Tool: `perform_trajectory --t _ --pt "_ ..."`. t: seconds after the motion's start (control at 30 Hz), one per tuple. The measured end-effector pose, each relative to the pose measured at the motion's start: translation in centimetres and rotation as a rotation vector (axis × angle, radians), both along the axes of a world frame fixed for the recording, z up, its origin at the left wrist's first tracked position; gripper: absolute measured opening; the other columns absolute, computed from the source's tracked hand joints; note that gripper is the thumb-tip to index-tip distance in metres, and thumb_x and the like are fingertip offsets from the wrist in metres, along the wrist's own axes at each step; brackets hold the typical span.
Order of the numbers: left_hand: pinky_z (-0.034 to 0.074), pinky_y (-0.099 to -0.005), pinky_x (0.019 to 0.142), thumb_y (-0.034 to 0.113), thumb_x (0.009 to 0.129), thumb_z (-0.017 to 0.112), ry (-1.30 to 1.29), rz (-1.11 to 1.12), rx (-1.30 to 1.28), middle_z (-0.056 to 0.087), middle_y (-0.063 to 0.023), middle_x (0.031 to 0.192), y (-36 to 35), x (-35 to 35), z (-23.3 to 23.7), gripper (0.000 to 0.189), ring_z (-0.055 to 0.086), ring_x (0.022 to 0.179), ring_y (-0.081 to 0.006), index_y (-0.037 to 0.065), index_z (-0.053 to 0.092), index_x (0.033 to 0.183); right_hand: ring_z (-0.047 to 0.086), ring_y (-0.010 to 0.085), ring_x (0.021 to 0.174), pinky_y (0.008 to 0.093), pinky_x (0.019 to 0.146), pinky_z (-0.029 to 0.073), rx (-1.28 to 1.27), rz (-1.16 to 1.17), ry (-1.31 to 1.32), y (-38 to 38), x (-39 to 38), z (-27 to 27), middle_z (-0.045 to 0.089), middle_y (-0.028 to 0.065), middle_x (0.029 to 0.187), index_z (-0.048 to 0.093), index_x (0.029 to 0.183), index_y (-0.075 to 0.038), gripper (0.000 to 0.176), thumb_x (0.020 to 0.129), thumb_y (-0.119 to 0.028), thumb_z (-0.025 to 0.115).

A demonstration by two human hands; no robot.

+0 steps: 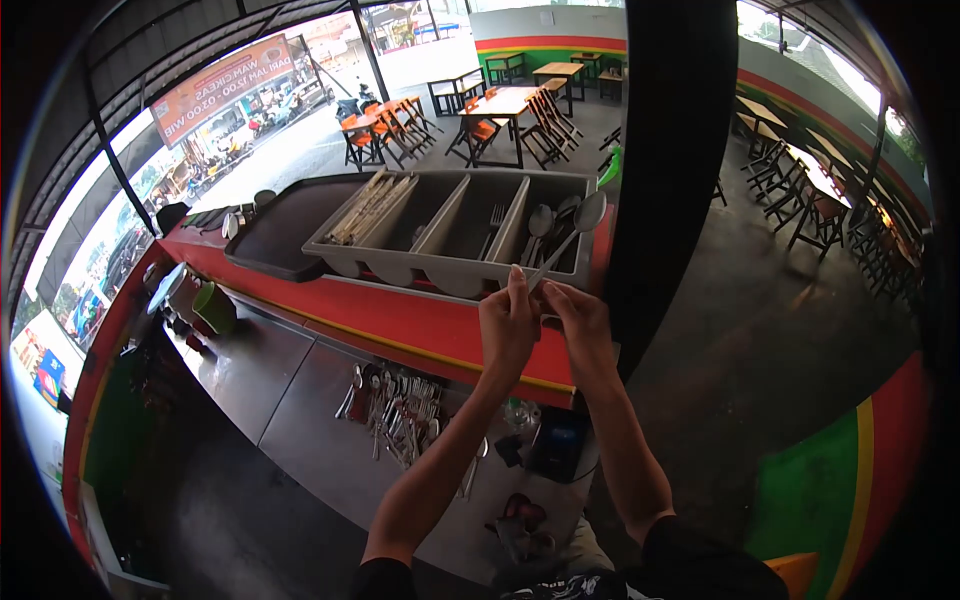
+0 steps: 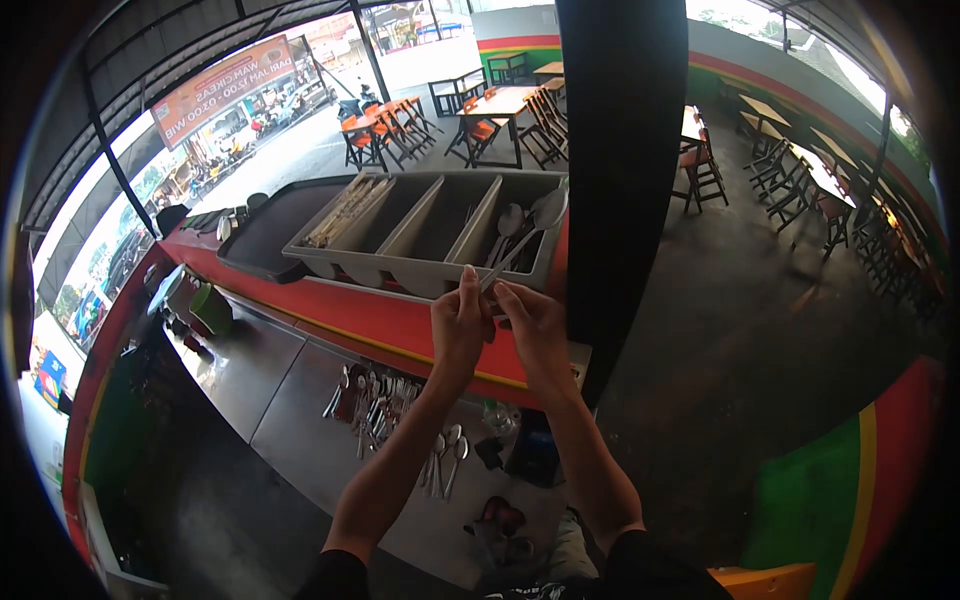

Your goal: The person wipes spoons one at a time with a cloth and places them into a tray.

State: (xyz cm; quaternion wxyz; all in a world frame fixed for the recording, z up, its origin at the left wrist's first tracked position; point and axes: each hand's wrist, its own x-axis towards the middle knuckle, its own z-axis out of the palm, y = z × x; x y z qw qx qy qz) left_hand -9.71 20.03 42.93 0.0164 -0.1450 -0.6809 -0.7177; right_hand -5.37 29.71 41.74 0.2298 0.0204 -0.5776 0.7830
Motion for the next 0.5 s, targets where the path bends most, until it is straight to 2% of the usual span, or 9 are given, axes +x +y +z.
perform_trajectory --t 0.17,0.27,0.37,0.5 --pt "0.031 -0.0231 0.04 0.048 0.105 0.04 -0.054 -0.018 0.072 0.044 0.0021 0.047 0.7 0.8 0.1 0.065 0.042 0.041 -0.0053 0.007 0.048 0.054 0.057 0.0061 0.066 0.0235 0.059 0.047 0.019 -0.035 0.001 -0.5 0.4 0.4 0.065 0.0013 0.08 0.07 0.109 0.003 0.027 0.099 -0.018 0.057" --pt "0.03 -0.0232 0.04 0.051 0.103 0.041 -0.038 -0.07 0.068 0.044 0.0029 0.049 0.6 1.1 0.0 0.065 0.041 0.043 -0.0043 0.006 0.05 0.057 0.059 0.0065 0.074 0.0235 0.067 0.048 0.172 -0.149 -0.082 -0.1 0.5 0.1 0.069 0.0034 0.087 0.069 0.111 0.005 0.028 0.097 -0.018 0.061" --pt "0.031 -0.0241 0.042 0.053 0.103 0.04 -0.02 -0.117 0.09 0.045 0.0035 0.051 0.5 1.5 -0.4 0.066 0.042 0.046 -0.0032 0.003 0.054 0.062 0.058 0.0059 0.074 0.0223 0.066 0.046 0.169 -0.171 -0.108 -0.3 1.3 0.7 0.067 0.0022 0.085 0.07 0.108 0.006 0.028 0.098 -0.019 0.061" --pt "0.033 -0.0253 0.045 0.055 0.103 0.038 -0.081 -0.157 0.064 0.046 0.0024 0.053 0.1 2.5 -0.9 0.069 0.044 0.05 -0.0051 0.002 0.055 0.063 0.056 0.0057 0.074 0.0222 0.065 0.045 0.127 -0.232 -0.04 -0.6 1.9 -2.3 0.065 0.0019 0.084 0.069 0.107 0.006 0.029 0.098 -0.02 0.061"
